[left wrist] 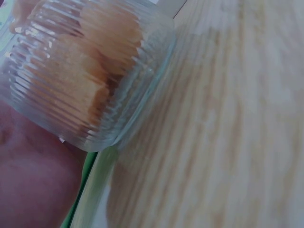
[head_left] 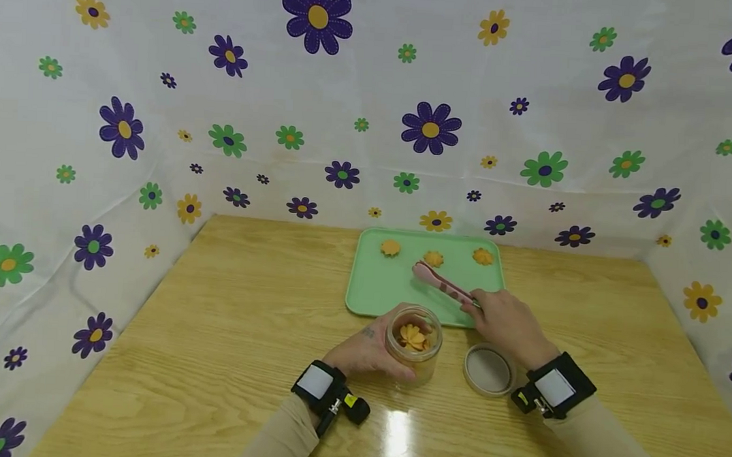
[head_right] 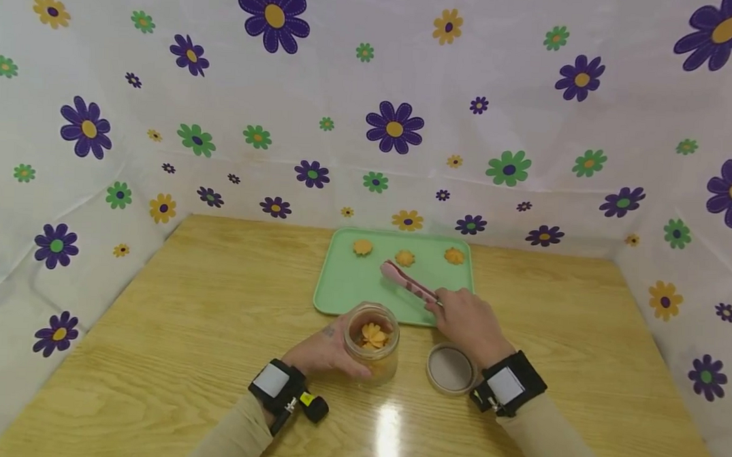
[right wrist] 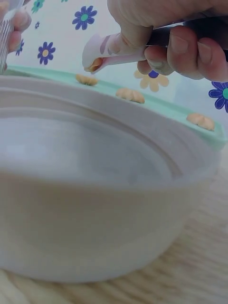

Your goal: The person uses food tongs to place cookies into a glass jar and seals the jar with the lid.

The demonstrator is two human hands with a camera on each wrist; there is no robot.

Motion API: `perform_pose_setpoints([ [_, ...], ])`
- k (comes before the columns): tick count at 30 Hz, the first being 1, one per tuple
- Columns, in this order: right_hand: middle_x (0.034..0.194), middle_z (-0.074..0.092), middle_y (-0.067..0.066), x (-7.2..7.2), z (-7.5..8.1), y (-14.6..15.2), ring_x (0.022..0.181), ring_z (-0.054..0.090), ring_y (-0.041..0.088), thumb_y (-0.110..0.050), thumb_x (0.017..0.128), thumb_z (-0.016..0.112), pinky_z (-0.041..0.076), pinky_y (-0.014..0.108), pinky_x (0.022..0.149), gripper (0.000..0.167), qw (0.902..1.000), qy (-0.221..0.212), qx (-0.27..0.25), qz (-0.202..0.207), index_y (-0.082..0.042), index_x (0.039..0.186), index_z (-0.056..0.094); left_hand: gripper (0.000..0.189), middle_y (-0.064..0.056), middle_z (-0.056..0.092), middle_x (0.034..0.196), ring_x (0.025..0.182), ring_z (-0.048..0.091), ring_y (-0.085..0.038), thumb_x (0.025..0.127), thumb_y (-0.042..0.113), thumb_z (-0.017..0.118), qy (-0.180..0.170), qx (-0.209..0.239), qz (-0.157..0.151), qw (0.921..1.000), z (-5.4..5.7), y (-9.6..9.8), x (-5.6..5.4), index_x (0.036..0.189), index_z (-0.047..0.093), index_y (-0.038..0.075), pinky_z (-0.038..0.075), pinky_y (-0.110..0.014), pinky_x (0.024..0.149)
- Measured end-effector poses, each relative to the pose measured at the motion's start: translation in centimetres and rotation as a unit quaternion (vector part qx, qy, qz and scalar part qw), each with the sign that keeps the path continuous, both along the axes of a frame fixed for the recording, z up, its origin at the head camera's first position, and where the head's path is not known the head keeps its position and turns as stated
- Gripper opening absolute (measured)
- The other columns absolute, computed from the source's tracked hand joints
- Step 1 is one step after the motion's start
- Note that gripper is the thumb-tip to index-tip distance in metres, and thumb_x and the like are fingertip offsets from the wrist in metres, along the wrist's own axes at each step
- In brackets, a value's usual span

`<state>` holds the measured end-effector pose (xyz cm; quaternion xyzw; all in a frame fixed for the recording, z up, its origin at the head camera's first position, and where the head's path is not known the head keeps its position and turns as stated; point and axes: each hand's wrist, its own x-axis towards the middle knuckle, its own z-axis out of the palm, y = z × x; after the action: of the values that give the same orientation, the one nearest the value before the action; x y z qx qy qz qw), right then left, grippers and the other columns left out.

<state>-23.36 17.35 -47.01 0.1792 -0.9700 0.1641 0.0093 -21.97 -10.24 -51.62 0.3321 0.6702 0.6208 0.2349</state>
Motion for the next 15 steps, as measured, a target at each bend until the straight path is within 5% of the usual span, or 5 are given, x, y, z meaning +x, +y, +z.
perform_pose_setpoints([
  [5,0.066,0.047,-0.002,0.4,0.5,0.6,0.058,0.044,0.012,-0.025,0.103,0.061,0.030,0.027,0.051,0.027,0.9999,0.002,-0.010,-0.008,0.000,0.111,0.068,0.089,-0.004,0.055,0.139,0.133,0.050,-0.017,0.075,0.003,0.089,0.000,0.003,-0.004,1.0000,0.0,0.1,-0.1,0.148,0.043,0.025,0.038,-0.033,0.116],
  [15,0.065,0.045,-0.003,1.3,1.5,1.4,0.057,0.042,0.010,-0.024,0.103,0.061,0.030,0.025,0.050,0.022,0.9996,0.021,-0.016,-0.002,-0.003,0.101,0.067,0.092,-0.002,0.055,0.139,0.134,0.049,-0.016,0.073,0.002,0.090,0.005,-0.002,-0.006,1.0000,0.1,0.1,-0.2,0.147,0.043,0.029,0.039,-0.034,0.116],
])
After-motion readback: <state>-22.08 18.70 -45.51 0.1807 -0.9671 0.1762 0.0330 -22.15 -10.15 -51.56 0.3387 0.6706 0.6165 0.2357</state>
